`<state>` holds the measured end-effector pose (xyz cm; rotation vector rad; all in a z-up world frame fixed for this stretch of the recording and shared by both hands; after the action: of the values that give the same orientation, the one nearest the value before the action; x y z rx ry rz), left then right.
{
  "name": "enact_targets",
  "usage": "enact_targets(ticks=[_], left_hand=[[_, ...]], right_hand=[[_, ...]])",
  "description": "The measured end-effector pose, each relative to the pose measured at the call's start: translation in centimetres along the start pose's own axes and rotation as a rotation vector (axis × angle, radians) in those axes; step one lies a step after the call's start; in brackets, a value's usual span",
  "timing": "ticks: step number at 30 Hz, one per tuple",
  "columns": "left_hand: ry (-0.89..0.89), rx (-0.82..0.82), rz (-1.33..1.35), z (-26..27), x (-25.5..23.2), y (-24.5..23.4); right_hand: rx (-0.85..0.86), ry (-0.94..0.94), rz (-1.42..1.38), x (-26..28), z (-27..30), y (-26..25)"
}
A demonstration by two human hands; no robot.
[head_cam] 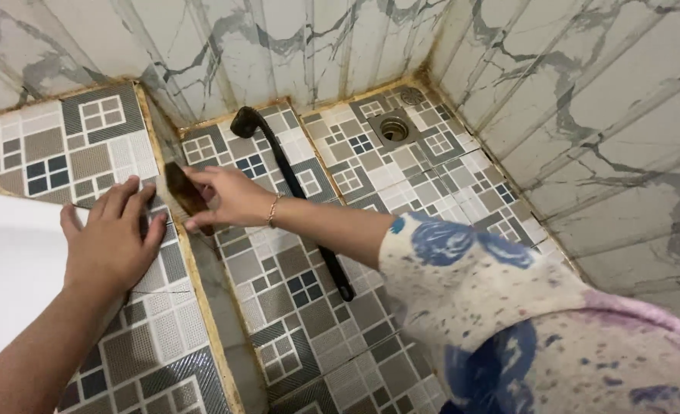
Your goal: Scrub the tiles and grout around a squat toilet using a brush.
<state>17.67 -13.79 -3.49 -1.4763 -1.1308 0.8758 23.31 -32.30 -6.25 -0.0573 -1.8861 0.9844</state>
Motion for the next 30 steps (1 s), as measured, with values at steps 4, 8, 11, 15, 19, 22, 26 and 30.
enact_targets(ticks=[4, 8, 11, 15, 19, 22, 26, 30], left_hand=[[-0.007, 0.005, 0.007, 0.4, 0.0, 0.0], [0.016, -0.032, 0.018, 0.2, -0.3, -0.1], [0.007, -0.032, -0.009, 0.0, 0.0, 0.2], [-0.009, 0.0, -0.013, 0.2, -0.3, -0.1], [-0.002, -0.016, -0.005, 0.0, -0.3, -0.1], [-0.002, -0.029, 0.008, 0.4, -0.4, -0.5], [-0.008, -0.033, 0.031, -0.1, -0.6, -0.5], [0.011, -0.058, 0.03, 0.4, -0.3, -0.2]], right_hand=[[-0.004, -0.07, -0.034, 0.9, 4.7, 2.4], [0.069, -0.076, -0.123, 0.2, 10.9, 6.6], [0.016, -0.096, -0.038, -0.6, 8.9, 6.6], [-0.166, -0.021, -0.108, -6.6, -0.5, 5.4], [-0.077, 0.058, -0.119, -3.8, 1.4, 4.0], [0.195, 0.105, -0.116, -0.6, 8.2, 6.3], [0.126, 0.059, -0.303, 1.2, 12.9, 7.4], [0.002, 0.072, -0.376, -3.1, 6.1, 6.4]])
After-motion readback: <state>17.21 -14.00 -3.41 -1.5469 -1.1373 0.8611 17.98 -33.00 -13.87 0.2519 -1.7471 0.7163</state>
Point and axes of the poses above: each hand's wrist, its own z-axis away from the middle knuckle, its own y-axis out of the palm, x = y × z, the point moved 6 cm from there along -z, towards the middle knuckle, and after that the axes turned 1 degree about y, right-handed, at the moved point
